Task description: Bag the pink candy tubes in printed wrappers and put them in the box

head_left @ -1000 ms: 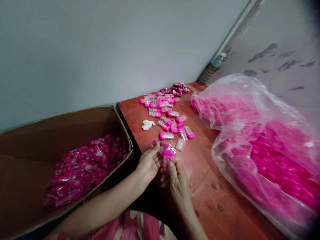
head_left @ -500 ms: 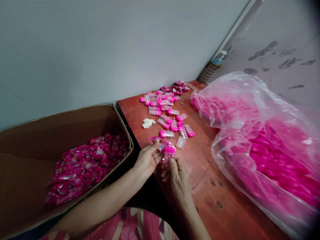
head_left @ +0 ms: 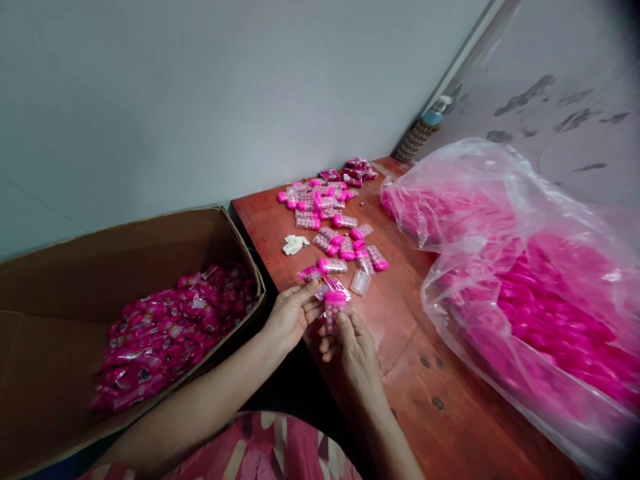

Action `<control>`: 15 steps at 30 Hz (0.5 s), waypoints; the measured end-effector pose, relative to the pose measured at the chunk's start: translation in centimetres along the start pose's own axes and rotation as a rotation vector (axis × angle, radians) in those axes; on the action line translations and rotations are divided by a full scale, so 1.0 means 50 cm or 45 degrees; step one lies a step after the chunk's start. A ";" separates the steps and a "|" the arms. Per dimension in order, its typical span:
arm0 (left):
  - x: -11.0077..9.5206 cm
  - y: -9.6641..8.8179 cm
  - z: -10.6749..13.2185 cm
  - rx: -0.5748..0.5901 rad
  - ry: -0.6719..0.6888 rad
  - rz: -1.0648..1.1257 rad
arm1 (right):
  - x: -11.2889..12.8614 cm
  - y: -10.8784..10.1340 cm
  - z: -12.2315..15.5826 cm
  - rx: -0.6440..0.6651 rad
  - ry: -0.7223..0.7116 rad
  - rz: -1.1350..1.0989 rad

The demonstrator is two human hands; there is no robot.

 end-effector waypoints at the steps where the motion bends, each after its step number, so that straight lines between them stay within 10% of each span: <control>1: -0.003 -0.001 0.000 0.004 -0.003 -0.014 | -0.001 0.000 -0.001 -0.020 -0.006 -0.031; 15: -0.012 -0.004 0.002 0.142 -0.012 -0.217 | 0.000 0.021 0.003 0.085 -0.008 -0.111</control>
Point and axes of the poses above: each hand's wrist, its own z-axis away from the middle knuckle, its own y-axis out of the palm, x = y × z, the point moved 2 cm from there along -z, towards the middle knuckle, and after that the axes turned 8 degrees about x, right-handed, at the moved point
